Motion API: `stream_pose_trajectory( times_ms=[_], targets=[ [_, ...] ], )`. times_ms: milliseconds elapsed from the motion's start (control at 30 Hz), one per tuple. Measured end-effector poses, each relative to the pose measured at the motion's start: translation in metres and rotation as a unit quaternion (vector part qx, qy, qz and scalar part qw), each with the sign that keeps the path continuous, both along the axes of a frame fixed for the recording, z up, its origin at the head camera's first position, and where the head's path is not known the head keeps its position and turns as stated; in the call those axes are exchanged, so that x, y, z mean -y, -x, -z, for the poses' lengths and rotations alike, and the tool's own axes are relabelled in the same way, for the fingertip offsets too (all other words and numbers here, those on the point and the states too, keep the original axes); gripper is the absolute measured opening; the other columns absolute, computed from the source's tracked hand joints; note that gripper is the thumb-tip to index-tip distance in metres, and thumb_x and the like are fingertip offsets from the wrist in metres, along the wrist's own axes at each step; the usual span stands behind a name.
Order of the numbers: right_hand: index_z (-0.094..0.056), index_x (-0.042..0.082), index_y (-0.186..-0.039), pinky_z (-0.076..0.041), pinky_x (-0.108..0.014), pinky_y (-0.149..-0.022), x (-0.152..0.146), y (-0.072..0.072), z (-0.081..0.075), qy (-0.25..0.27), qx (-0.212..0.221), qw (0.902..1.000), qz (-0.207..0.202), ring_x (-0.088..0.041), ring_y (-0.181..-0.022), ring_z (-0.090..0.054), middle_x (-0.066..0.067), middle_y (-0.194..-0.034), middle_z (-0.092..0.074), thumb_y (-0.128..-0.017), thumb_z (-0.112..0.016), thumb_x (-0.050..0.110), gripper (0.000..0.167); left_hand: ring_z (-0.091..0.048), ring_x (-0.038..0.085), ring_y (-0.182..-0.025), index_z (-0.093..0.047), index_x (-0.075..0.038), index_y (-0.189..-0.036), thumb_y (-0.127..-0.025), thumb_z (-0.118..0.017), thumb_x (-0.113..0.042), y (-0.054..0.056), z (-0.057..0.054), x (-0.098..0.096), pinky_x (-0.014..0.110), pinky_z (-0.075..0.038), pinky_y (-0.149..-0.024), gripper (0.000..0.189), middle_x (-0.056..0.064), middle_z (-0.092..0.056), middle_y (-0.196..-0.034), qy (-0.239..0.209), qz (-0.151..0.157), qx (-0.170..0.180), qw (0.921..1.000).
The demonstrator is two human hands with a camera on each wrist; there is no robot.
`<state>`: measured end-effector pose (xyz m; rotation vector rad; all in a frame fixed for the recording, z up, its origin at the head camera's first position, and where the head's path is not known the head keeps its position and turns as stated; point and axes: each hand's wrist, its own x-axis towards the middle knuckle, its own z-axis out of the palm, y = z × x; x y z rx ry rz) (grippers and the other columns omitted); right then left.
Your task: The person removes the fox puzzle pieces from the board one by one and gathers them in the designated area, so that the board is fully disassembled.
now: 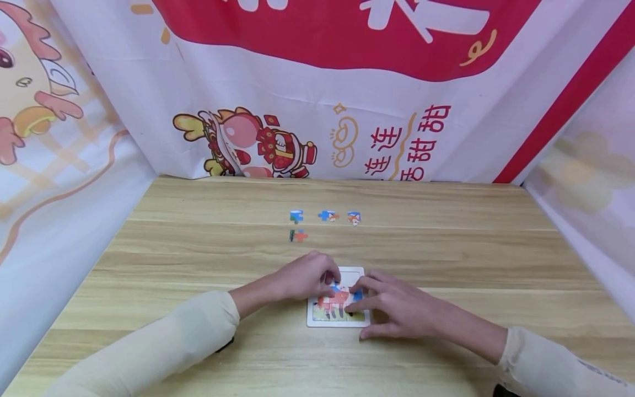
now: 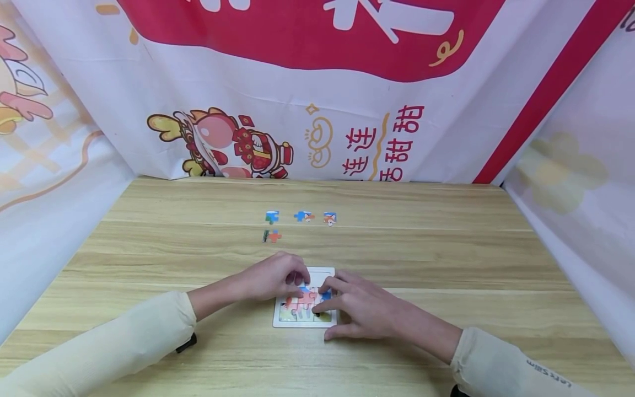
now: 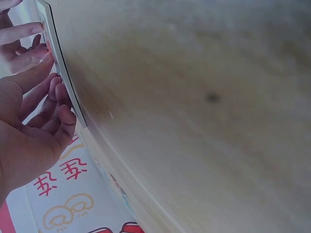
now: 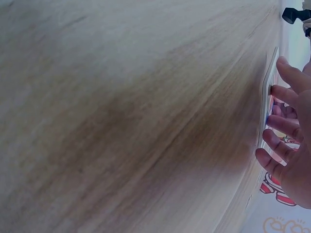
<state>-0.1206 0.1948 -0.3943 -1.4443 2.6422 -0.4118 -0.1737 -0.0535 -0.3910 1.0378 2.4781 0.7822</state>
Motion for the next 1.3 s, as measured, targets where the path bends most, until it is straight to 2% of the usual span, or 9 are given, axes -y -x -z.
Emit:
stream_pose_trajectory(
  times_ms=[233, 633, 1300],
  targets=[
    [-0.074, 0.028, -0.130, -0.049, -0.038, -0.096, 0.0009, -0.0007, 0.0005, 0.002, -0.009, 0.9999, -0.008, -0.015, -0.114, -0.049, 0.002, -0.133, -0.060, -0.095, -0.066, 0.060, 0.048, -0.055, 0.011, -0.075, -0.075, -0.005, -0.097, -0.087, -0.082, -0.004, 0.0018, 0.0016, -0.0016, 0.023, -0.048, -0.069, 0.011, -0.004, -0.060, -0.079, -0.005, -0.002, 0.017, 0.9998],
    [-0.072, 0.030, -0.131, -0.049, -0.039, -0.099, 0.0013, -0.0014, -0.0009, -0.010, 0.015, 0.9998, 0.008, -0.014, -0.115, -0.048, 0.003, -0.136, -0.057, -0.094, -0.067, 0.061, 0.049, -0.054, 0.013, -0.076, -0.072, -0.007, -0.093, -0.087, -0.082, -0.003, 0.0029, 0.0000, -0.0029, 0.024, -0.048, -0.070, 0.013, -0.001, -0.061, -0.081, -0.012, -0.011, 0.043, 0.9989],
    [-0.072, 0.029, -0.132, -0.049, -0.039, -0.098, -0.0005, 0.0009, -0.0007, -0.003, 0.018, 0.9998, 0.002, -0.015, -0.117, -0.048, 0.002, -0.137, -0.057, -0.095, -0.068, 0.058, 0.048, -0.055, 0.013, -0.078, -0.070, -0.006, -0.091, -0.085, -0.082, 0.000, 0.0073, -0.0023, -0.0043, 0.023, -0.048, -0.072, 0.015, 0.000, -0.061, -0.082, -0.015, -0.018, 0.076, 0.9968]
  ],
)
